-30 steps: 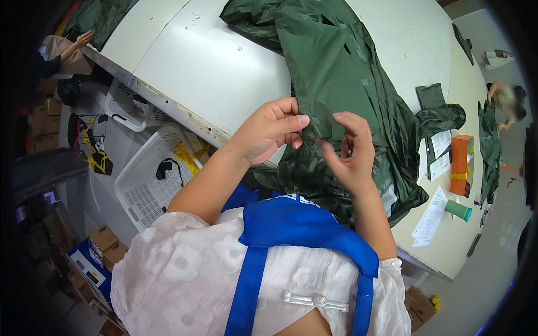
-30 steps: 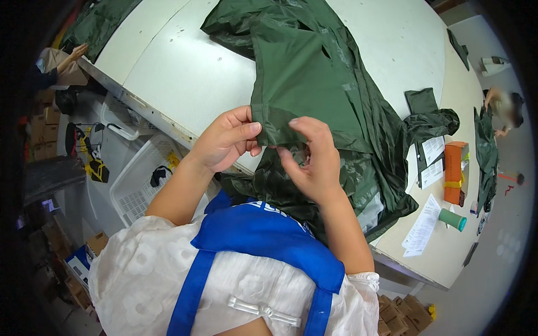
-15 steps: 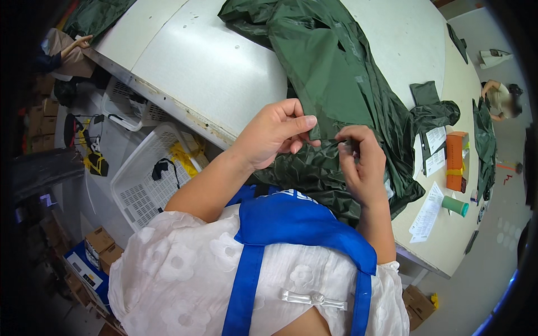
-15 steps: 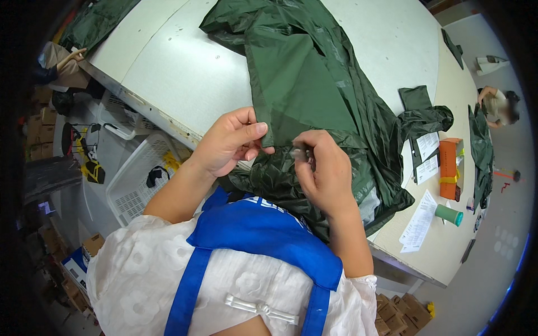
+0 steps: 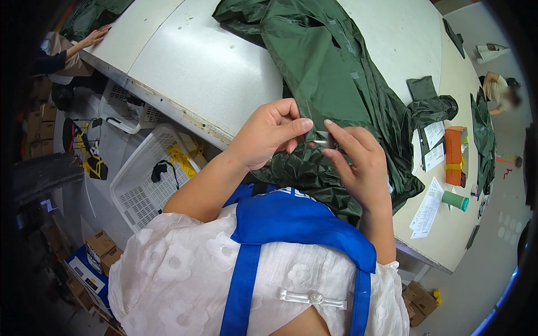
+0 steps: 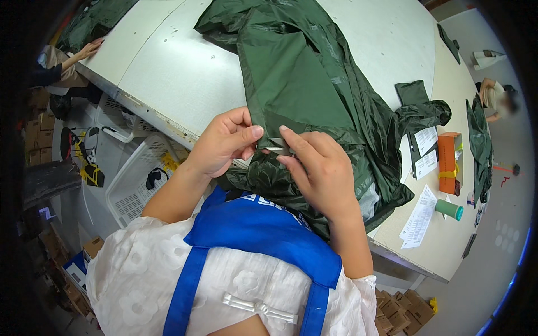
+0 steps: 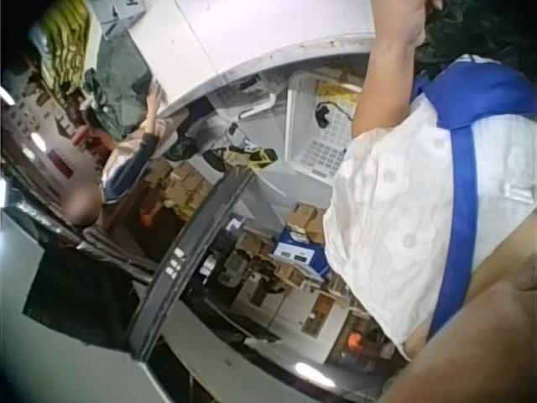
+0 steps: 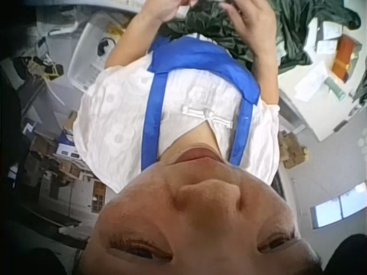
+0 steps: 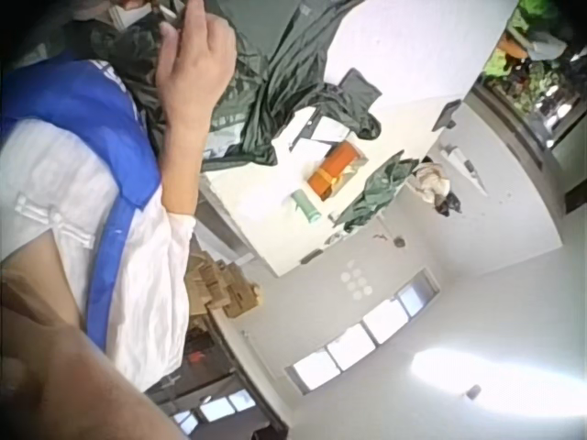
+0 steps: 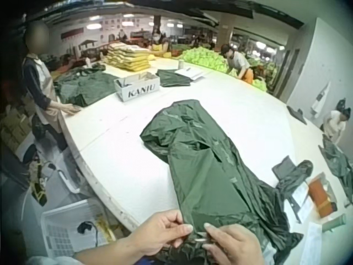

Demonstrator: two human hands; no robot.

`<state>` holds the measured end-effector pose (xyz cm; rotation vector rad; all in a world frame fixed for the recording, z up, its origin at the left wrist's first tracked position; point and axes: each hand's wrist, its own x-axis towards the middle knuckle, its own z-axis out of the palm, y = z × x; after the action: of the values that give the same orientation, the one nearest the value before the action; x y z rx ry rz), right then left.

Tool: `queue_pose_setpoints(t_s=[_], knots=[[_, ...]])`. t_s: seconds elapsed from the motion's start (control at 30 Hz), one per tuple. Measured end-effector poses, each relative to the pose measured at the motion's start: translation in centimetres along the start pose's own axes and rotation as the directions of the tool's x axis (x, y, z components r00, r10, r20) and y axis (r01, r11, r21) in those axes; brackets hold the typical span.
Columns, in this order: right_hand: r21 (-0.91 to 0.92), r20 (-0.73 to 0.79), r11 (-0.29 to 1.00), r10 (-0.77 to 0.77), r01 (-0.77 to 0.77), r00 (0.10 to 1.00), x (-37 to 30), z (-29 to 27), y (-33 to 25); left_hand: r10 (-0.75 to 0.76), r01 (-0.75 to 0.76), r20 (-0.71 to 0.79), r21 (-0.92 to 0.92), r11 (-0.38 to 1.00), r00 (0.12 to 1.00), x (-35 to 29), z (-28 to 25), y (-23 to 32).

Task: The person folds a green raincoat on a white table, aligning edges and smoothing the fabric. They then unfold the raincoat and inspect the seams and interior lining.

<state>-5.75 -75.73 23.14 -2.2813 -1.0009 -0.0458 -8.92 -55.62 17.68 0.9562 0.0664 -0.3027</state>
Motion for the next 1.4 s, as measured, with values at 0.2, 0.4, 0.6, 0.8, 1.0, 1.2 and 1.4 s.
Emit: queue_pose_setpoints(t_s=[0.2,0.4,0.6,0.8,1.0,1.2,1.4], knots=[[0.003,0.013,1.000,-0.005,0.005,1.000,0.2,-0.3,-0.2,0.001,-0.001,-0.027,0.003,1.000,1.000,0.0,0.5,0.3],[0.001,0.022,1.000,0.016,-0.017,1.000,0.3,-0.9,-0.1,0.013,-0.013,-0.008,0.026,1.000,1.000,0.1,0.3,0.4],[-0.018,0.043,1.000,-0.015,0.016,0.999,0.6,-1.0,-0.5,-0.004,0.004,-0.008,0.050,0.999,1.000,0.2,0.1,0.2],[0.007,0.046,1.000,0.002,-0.003,0.999,0.5,-1.1,-0.5,-0.002,0.004,-0.029,0.077,0.997,1.000,0.1,0.6,0.7],[-0.033,0.060,0.999,0.006,-0.004,0.998,0.5,-1.5,-0.6,0.004,-0.004,0.002,0.076,0.997,1.000,0.1,0.3,0.4],[-0.030,0.066,0.999,-0.018,0.020,0.998,0.5,-1.1,-0.8,0.002,-0.003,0.010,0.090,0.996,1.000,0.1,0.3,0.1],[0.158,-0.003,0.986,0.054,-0.053,0.999,-0.1,-0.8,0.3,-0.007,0.005,0.023,0.088,0.996,1.000,0.1,0.2,0.0]])
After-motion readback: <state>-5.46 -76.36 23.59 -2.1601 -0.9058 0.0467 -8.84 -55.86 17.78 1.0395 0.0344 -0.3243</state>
